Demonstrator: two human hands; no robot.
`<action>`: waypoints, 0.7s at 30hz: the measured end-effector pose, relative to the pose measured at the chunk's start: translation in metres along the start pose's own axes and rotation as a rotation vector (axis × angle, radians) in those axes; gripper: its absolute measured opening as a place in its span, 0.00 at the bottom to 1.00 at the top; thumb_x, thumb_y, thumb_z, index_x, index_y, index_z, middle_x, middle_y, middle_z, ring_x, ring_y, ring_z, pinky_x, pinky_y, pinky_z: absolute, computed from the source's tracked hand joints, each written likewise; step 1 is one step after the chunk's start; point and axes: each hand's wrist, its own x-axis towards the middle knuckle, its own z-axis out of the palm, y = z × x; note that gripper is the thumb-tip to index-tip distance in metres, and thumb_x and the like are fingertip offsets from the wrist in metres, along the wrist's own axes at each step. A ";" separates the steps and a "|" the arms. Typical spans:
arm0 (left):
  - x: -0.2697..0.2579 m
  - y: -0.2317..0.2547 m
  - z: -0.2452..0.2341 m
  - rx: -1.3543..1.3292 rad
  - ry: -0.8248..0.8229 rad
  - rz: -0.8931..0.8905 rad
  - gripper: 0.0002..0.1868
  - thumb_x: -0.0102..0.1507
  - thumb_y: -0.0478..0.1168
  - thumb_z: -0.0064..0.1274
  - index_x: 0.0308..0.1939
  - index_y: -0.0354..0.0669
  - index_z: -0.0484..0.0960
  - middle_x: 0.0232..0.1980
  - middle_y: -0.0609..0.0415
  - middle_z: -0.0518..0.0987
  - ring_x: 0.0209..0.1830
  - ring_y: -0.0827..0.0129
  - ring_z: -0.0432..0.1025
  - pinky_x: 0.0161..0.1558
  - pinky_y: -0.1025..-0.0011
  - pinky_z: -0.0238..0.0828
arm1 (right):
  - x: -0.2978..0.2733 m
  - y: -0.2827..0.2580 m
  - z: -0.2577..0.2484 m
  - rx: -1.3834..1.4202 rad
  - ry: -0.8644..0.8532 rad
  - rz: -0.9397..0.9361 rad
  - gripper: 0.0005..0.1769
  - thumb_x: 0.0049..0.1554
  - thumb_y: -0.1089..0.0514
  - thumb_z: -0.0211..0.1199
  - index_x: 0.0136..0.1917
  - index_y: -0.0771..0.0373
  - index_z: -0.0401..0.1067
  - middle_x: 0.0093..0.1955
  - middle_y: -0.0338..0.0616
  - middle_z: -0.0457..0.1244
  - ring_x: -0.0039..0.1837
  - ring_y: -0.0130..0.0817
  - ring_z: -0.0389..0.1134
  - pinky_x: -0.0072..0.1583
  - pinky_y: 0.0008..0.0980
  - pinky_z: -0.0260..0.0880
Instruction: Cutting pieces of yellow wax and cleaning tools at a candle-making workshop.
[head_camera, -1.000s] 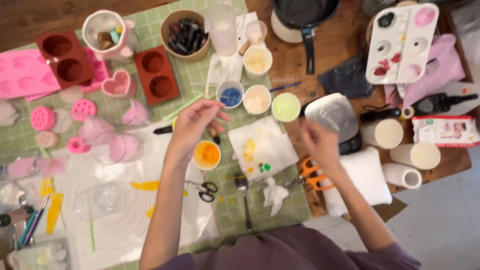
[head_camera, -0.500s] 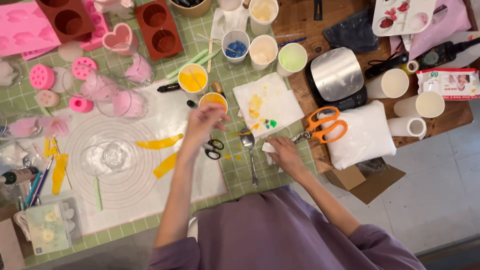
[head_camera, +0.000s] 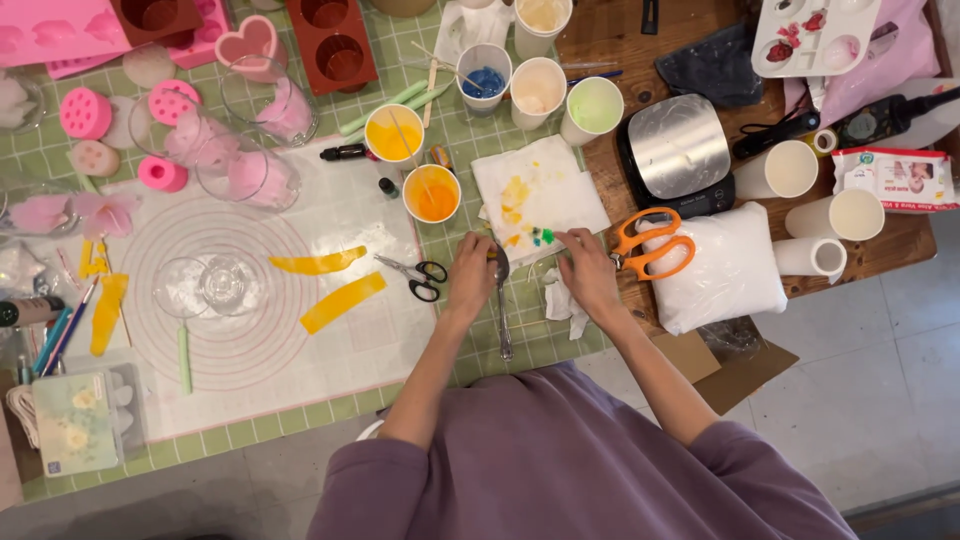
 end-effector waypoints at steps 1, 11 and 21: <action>-0.001 -0.010 0.006 0.000 0.007 -0.001 0.15 0.54 0.26 0.59 0.43 0.37 0.78 0.48 0.46 0.74 0.52 0.49 0.72 0.50 0.57 0.72 | 0.000 0.004 0.004 -0.001 -0.001 -0.007 0.19 0.56 0.62 0.63 0.62 0.61 0.73 0.59 0.49 0.64 0.61 0.48 0.65 0.60 0.44 0.68; -0.011 -0.065 0.014 -0.402 0.075 -0.316 0.06 0.59 0.23 0.55 0.39 0.33 0.79 0.34 0.48 0.81 0.33 0.64 0.78 0.34 0.67 0.78 | 0.004 0.021 0.011 -0.156 -0.137 -0.023 0.04 0.54 0.62 0.64 0.43 0.59 0.78 0.46 0.45 0.69 0.55 0.46 0.68 0.56 0.43 0.70; -0.013 -0.075 0.014 -0.529 -0.055 -0.401 0.09 0.58 0.21 0.52 0.39 0.33 0.82 0.34 0.51 0.82 0.33 0.71 0.78 0.34 0.72 0.80 | 0.034 -0.033 0.032 -0.058 -0.089 -0.180 0.19 0.54 0.59 0.68 0.59 0.60 0.75 0.48 0.46 0.65 0.53 0.46 0.66 0.54 0.44 0.68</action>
